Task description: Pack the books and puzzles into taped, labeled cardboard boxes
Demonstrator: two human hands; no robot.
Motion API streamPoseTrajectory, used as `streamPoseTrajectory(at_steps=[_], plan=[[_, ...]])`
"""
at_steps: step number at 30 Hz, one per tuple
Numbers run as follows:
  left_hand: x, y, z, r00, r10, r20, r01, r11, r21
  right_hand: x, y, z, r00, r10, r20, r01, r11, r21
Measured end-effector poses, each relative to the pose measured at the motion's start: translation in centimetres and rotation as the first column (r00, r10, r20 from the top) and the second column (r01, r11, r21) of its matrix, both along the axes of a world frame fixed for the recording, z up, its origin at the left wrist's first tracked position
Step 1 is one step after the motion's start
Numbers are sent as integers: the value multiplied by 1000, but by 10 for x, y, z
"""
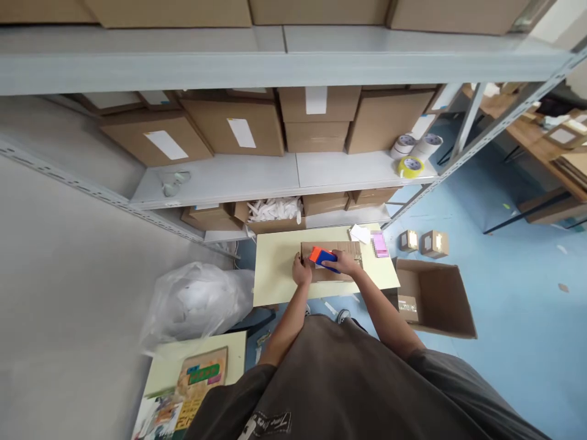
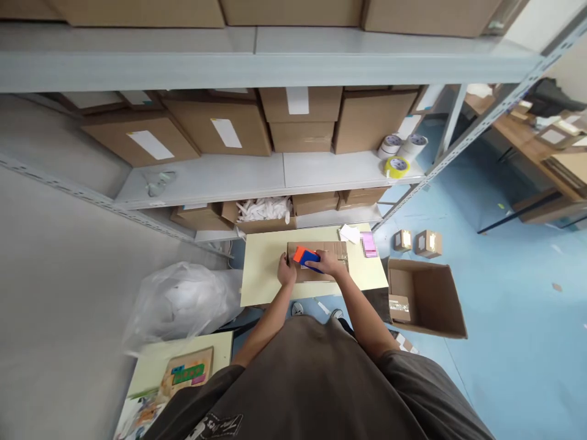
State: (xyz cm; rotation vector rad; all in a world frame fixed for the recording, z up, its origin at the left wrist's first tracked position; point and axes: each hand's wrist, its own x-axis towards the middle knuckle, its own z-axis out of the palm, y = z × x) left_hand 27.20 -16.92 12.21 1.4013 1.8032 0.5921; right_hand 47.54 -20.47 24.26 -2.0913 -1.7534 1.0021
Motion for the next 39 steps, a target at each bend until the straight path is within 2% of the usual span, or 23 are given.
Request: streamPoseTrajectory(at_steps=[3,7,10,12,17,19,26,30,33,35,39], plan=[[-10,8,6,993,-47,105,43,998,40,0,1,-4,1000,5,-14,-5,1000,-19],[-25,20,29,943,-138,303,94,983,155,6,0,-3,997,20,-71,-22,999,-36],[-29,24,46,822,-196,534,198,979,54,13,1,-2,990,47,-134,-52,998,-35],[-28,25,54,749,-195,634,255,967,-4,18,2,-1,983,72,-168,-77,997,-24],[-30,19,63,675,-57,735,190,977,-99,26,-2,1,968,135,-214,-134,991,19],[-30,17,66,688,-32,725,152,983,-101,25,-5,2,967,155,-201,-152,988,31],[-19,16,77,820,-64,569,54,998,34,24,1,10,983,158,-94,-156,987,23],[-44,30,79,849,-18,528,-31,996,83,56,5,16,984,174,-23,-175,985,-12],[-75,42,75,889,99,448,-127,991,31,94,-1,16,984,175,3,-175,983,-57],[-90,46,70,902,139,409,-150,989,-3,114,-5,15,989,150,11,-148,984,-98],[-90,39,54,914,173,368,-162,985,-61,125,-3,12,991,126,44,-119,982,-146]])
